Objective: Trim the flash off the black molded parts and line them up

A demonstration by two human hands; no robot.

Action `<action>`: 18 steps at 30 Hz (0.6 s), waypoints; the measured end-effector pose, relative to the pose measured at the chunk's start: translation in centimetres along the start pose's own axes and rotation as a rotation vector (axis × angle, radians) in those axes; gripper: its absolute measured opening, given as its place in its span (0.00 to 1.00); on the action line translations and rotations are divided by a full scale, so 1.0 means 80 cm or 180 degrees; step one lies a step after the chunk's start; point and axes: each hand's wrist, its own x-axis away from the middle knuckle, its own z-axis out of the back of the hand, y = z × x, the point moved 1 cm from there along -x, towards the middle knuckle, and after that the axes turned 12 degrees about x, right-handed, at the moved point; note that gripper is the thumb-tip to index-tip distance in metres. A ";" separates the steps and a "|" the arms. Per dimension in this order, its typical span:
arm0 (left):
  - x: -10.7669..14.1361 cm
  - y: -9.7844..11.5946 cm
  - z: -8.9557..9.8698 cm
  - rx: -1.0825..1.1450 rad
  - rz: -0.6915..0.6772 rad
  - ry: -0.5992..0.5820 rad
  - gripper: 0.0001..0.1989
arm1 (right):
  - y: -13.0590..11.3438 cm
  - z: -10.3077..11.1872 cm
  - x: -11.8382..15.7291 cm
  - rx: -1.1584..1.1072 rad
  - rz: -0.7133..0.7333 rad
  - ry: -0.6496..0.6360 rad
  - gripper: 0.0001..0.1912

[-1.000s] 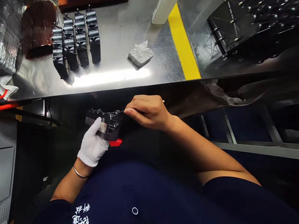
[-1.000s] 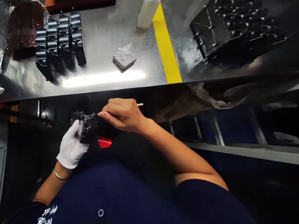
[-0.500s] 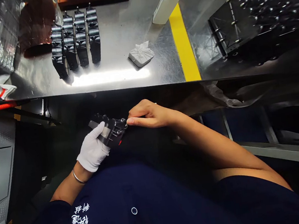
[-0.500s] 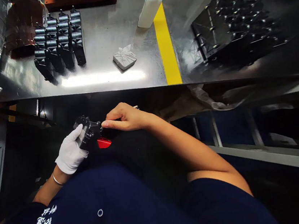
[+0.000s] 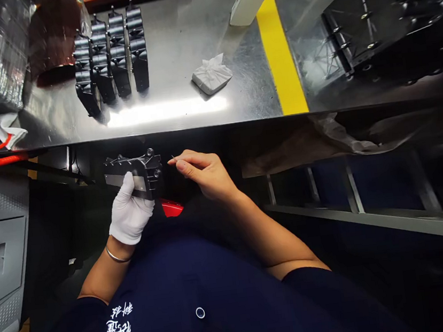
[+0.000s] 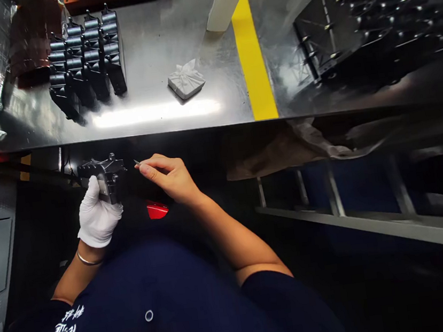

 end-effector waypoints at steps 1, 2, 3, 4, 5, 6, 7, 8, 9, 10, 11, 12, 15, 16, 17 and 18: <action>0.001 -0.002 -0.001 -0.0036 -0.0037 0.0010 0.16 | -0.001 -0.005 0.002 -0.0060 -0.0004 0.0048 0.20; 0.002 -0.005 -0.003 -0.0109 -0.0061 0.0006 0.17 | -0.002 -0.008 0.005 -0.0085 -0.0010 0.0075 0.19; 0.003 -0.007 -0.004 -0.0204 -0.0072 -0.0009 0.17 | -0.003 -0.010 0.007 -0.0091 -0.0023 0.0077 0.20; 0.004 -0.010 -0.005 -0.0306 -0.0070 -0.0030 0.16 | -0.004 -0.013 0.010 -0.0087 -0.0058 0.0056 0.20; 0.005 -0.013 -0.005 -0.0396 -0.0054 -0.0040 0.16 | -0.005 -0.015 0.012 -0.0089 -0.0120 0.0048 0.21; 0.005 -0.015 -0.005 -0.0464 -0.0017 -0.0034 0.15 | -0.006 -0.018 0.015 -0.0105 -0.0200 0.0083 0.22; 0.006 -0.018 -0.004 -0.0496 0.0045 -0.0016 0.15 | -0.007 -0.022 0.018 -0.0142 -0.0285 0.0183 0.23; 0.006 -0.021 -0.004 -0.0492 0.0133 0.0004 0.15 | -0.006 -0.028 0.021 -0.0197 -0.0363 0.0345 0.23; 0.006 -0.023 -0.004 -0.0454 0.0248 0.0020 0.15 | -0.005 -0.035 0.024 -0.0267 -0.0414 0.0557 0.23; 0.007 -0.025 -0.004 -0.0385 0.0363 0.0036 0.16 | -0.003 -0.042 0.027 -0.0356 -0.0432 0.0793 0.24; 0.007 -0.026 -0.005 -0.0298 0.0460 0.0050 0.17 | -0.001 -0.049 0.029 -0.0477 -0.0433 0.1046 0.24; 0.008 -0.027 -0.006 -0.0211 0.0522 0.0067 0.17 | 0.002 -0.056 0.030 -0.0634 -0.0440 0.1254 0.24; 0.012 -0.022 -0.013 -0.0041 0.0549 0.0177 0.18 | 0.011 -0.063 0.029 -0.1086 -0.0546 0.1474 0.23; 0.014 -0.019 -0.016 -0.0005 0.0505 0.0245 0.18 | 0.012 -0.060 0.028 -0.1107 -0.0557 0.1348 0.22; 0.015 -0.016 -0.018 0.0031 0.0457 0.0329 0.18 | 0.012 -0.054 0.027 -0.1009 -0.0498 0.1149 0.22; 0.017 -0.012 -0.020 0.0075 0.0412 0.0420 0.18 | 0.010 -0.046 0.026 -0.0788 -0.0332 0.0922 0.21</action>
